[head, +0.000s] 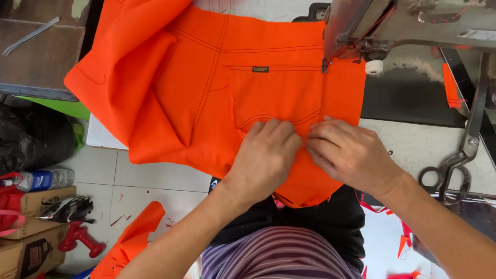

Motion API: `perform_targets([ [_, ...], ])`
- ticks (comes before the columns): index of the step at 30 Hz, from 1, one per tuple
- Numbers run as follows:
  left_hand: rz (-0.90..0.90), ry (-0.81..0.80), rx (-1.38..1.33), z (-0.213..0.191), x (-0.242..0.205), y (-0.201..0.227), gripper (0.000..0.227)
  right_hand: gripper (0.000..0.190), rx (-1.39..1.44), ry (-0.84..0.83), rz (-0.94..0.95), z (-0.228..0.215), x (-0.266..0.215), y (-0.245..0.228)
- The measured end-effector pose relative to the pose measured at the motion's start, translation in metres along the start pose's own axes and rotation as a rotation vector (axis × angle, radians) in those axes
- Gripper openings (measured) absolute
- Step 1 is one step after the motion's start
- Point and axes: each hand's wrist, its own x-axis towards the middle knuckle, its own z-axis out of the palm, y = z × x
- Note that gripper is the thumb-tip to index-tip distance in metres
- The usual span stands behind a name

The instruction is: Sewing a pocket onto a piece of orange fabric using an industrial sewing machine, including alignment and thread cutting.

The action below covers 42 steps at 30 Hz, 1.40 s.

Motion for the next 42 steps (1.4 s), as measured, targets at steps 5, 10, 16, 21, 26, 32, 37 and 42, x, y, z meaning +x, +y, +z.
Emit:
perform_targets([
  [5,0.179,0.106,-0.008,-0.016,-0.015,0.002,0.016,0.009,0.036,-0.011,0.001,-0.004,-0.003,-0.014],
  [10,0.004,0.12,-0.188,-0.03,-0.028,-0.006,0.015,0.008,0.109,0.023,0.094,-0.008,0.001,-0.031],
  [16,-0.007,0.161,-0.147,-0.026,-0.02,-0.002,0.011,0.007,0.07,0.007,0.117,-0.009,0.007,-0.034],
  [21,0.056,0.201,-0.071,-0.016,-0.017,-0.006,0.009,0.003,-0.029,-0.01,0.088,-0.001,0.002,-0.029],
  [26,0.24,0.211,0.028,-0.015,-0.024,-0.011,0.016,0.005,-0.07,-0.004,0.055,0.006,-0.007,-0.031],
  [32,0.141,0.174,-0.155,-0.042,-0.028,-0.01,0.008,0.018,0.046,-0.005,0.066,0.005,-0.009,-0.039],
  [37,0.116,0.246,-0.111,-0.031,-0.031,-0.015,0.004,0.008,-0.01,0.013,0.114,0.005,0.003,-0.045],
  [42,0.152,0.286,-0.099,-0.037,-0.027,-0.017,0.005,0.006,-0.054,0.0,0.114,0.0,0.016,-0.05],
])
